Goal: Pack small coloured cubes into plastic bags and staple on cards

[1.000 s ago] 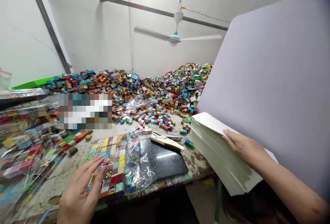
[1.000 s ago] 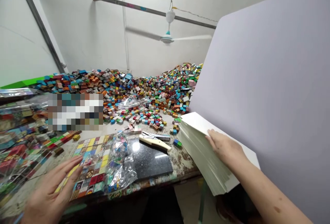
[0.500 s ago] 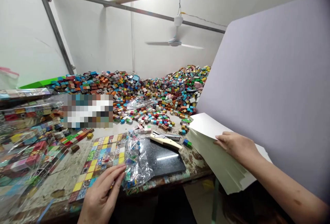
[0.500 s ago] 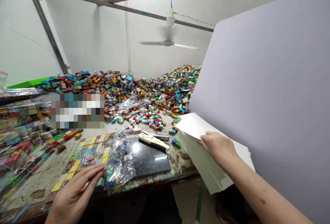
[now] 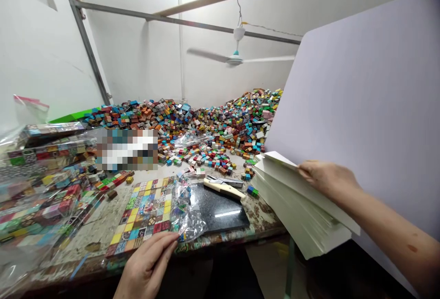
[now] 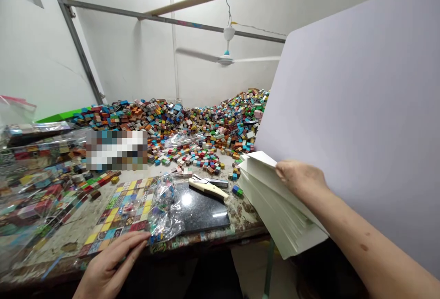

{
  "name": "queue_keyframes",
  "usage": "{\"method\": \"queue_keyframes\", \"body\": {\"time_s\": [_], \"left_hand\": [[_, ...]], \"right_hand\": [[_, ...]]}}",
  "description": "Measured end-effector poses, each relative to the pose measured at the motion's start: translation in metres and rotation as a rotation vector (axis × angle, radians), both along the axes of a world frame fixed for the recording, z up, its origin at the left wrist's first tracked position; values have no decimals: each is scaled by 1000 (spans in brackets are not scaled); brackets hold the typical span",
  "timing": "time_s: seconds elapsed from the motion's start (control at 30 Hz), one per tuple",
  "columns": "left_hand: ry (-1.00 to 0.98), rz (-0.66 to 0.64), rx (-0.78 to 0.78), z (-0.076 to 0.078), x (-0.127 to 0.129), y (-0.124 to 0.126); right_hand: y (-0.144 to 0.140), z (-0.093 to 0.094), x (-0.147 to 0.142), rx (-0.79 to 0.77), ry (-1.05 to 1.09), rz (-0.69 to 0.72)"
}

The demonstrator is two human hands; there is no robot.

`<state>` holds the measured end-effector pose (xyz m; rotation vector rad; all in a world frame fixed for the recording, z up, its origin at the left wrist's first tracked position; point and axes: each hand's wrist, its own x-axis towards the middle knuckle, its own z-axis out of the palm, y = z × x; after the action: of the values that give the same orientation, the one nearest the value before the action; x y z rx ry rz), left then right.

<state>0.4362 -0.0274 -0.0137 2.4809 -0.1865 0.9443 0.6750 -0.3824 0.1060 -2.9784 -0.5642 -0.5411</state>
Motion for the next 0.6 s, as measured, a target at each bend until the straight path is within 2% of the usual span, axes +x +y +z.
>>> {"method": "queue_keyframes", "body": {"time_s": [0.1, 0.17, 0.23, 0.27, 0.33, 0.4, 0.5, 0.6], "left_hand": [[6, 10, -25, 3, -6, -1], [15, 9, -52, 5, -7, -3], [29, 2, -99, 8, -6, -7], [40, -3, -136, 10, -4, -12], [91, -19, -255, 16, -1, -23], [152, -47, -454, 26, 2, -38], [201, -106, -776, 42, 7, -58], [248, -48, -905, 50, 7, -63]], "right_hand": [[6, 31, -7, -54, -96, -78], [16, 51, -20, 7, -260, -115], [31, 62, -35, 190, -290, -51], [40, 64, -43, 348, -184, 24], [63, 57, -58, 711, 175, 211], [90, 39, -73, 961, 543, 374], [129, 3, -95, 1059, 921, 506], [156, -28, -114, 1192, 1197, 511]]}}
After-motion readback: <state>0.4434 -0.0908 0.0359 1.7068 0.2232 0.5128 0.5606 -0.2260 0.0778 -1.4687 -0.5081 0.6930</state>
